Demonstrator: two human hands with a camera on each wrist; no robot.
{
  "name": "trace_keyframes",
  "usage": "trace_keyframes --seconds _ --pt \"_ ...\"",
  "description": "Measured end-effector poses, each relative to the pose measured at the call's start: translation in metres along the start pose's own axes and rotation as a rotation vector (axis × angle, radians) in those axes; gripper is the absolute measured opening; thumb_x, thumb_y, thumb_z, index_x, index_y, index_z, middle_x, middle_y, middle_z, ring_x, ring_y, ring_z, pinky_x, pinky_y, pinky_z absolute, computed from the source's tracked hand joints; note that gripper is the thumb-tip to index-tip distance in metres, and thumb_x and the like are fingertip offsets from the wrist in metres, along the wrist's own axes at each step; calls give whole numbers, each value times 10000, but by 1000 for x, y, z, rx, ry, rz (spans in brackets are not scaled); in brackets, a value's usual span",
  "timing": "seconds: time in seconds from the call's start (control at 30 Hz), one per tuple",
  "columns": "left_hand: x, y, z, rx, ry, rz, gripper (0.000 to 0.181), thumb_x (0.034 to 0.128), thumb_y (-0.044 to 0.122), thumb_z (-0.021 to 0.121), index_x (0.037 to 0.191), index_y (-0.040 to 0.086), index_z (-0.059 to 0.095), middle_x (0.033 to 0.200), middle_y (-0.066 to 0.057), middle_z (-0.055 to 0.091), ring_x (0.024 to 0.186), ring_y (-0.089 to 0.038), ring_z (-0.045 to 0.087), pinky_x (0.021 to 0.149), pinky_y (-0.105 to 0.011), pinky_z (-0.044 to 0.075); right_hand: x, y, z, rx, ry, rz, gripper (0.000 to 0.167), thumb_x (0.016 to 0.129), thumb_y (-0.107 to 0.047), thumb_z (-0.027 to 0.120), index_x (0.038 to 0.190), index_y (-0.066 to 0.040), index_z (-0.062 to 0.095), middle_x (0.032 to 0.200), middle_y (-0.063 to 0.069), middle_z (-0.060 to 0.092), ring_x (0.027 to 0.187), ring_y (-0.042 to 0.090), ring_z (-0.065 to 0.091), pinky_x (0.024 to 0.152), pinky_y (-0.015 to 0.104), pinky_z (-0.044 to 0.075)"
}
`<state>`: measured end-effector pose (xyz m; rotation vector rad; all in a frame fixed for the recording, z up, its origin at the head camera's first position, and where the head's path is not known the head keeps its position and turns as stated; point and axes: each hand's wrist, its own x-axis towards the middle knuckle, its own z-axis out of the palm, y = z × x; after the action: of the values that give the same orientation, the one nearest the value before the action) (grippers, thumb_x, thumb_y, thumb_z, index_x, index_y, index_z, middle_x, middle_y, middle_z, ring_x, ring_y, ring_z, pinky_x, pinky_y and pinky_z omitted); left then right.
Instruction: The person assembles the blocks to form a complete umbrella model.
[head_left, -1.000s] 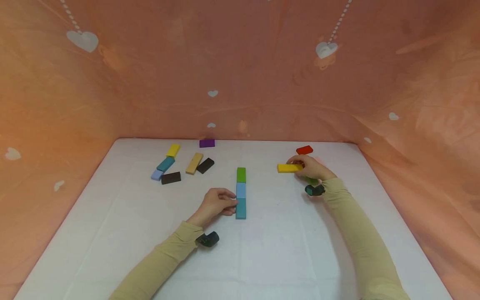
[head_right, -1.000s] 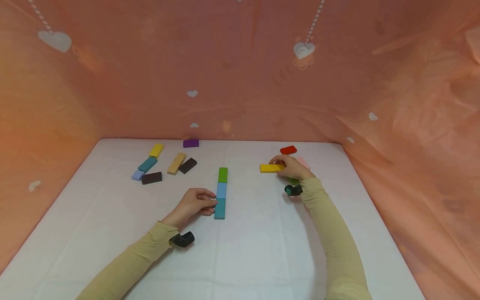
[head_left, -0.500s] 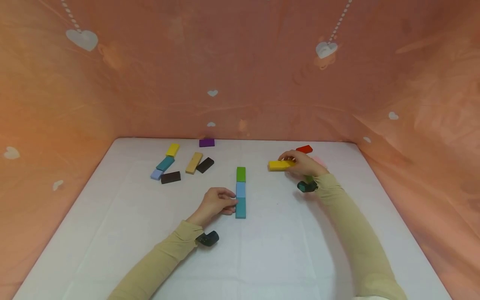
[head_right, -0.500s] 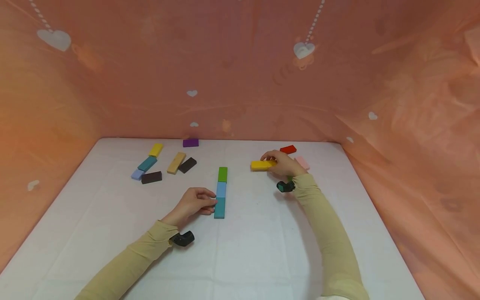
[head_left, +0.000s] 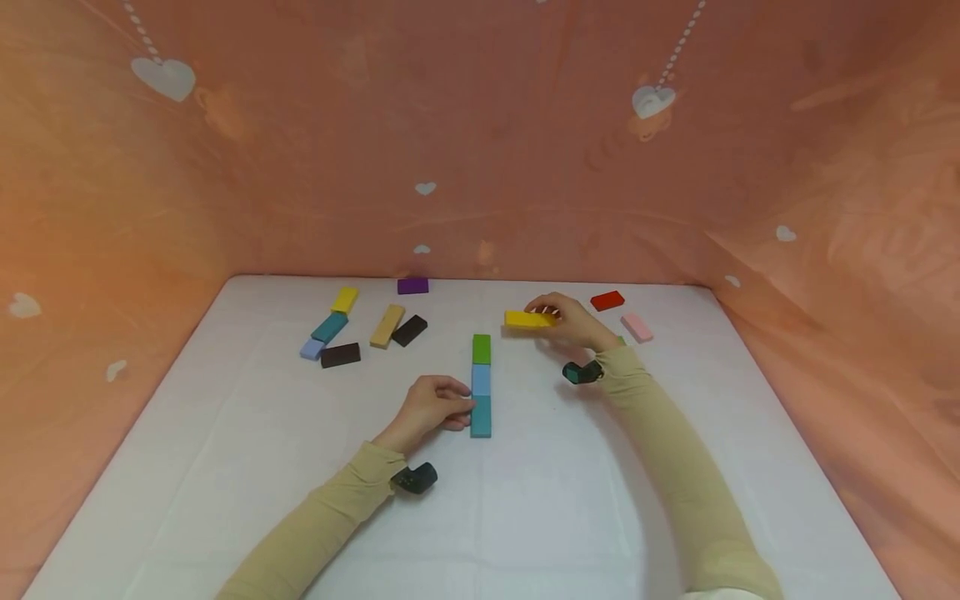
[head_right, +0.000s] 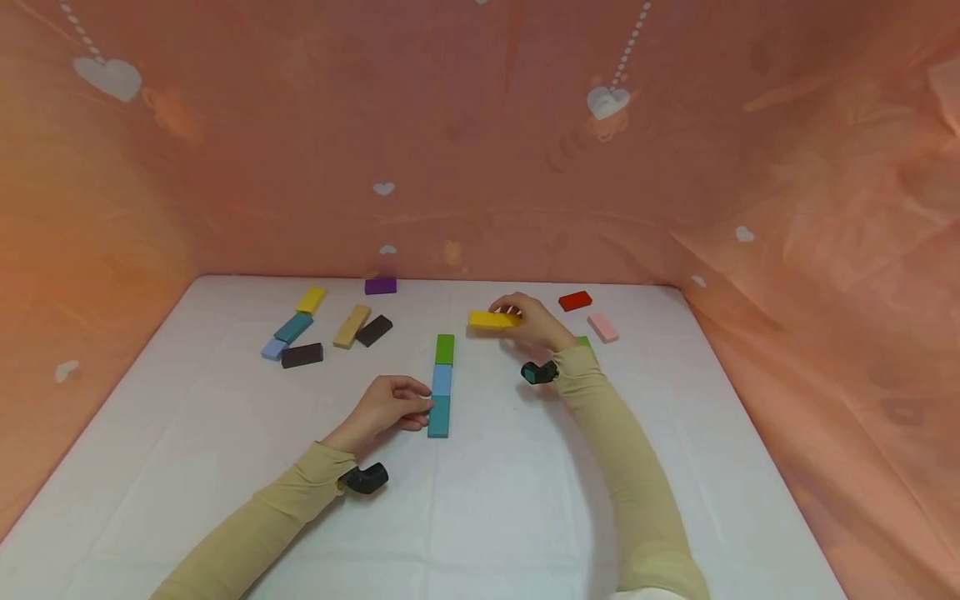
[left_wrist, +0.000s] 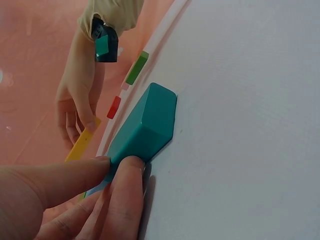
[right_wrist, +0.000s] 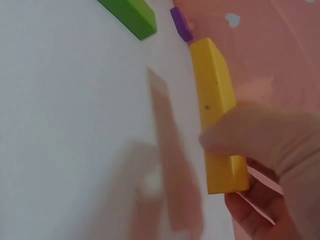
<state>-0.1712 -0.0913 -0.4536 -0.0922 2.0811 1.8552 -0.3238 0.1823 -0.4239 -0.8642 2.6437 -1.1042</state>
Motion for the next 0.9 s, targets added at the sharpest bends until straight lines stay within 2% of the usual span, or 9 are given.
trace_keyframes --seconds 0.13,0.27,0.37,0.5,0.9 --pt "4 -5 -2 -12 -5 3 263 839 54 727 1070 -40 642 808 -121 684 636 -185 662 626 -314 571 5 0 11 16 24 -32 325 832 -10 701 1147 -64 643 1101 100 576 1004 281 488 919 405 438" --pt "3 -4 -2 -10 -8 -2 253 840 54 726 1062 -33 643 807 -122 684 643 -193 667 631 -311 570 7 -5 20 26 18 35 326 861 -38 695 1177 -84 633 1155 85 569 1052 268 486 965 405 420" --pt "3 -3 -2 -12 -8 -13 250 842 54 724 1063 -29 642 815 -122 683 652 -192 670 638 -307 570 8 -8 25 45 5 106 351 864 -24 687 1198 -104 615 1191 73 551 1081 260 478 996 398 402" --pt "3 -2 -2 -19 -10 -15 248 845 51 719 1064 -33 639 817 -122 679 656 -187 671 641 -305 570 8 -11 30 69 -3 156 379 859 15 669 1207 -118 600 1199 66 538 1084 259 471 1000 388 401" --pt "4 -4 -1 -31 -5 -6 242 835 34 724 1050 -39 641 811 -118 675 648 -180 667 631 -310 571 13 -8 36 96 -14 175 363 863 14 665 1200 -105 606 1160 90 532 1064 266 479 985 365 424"
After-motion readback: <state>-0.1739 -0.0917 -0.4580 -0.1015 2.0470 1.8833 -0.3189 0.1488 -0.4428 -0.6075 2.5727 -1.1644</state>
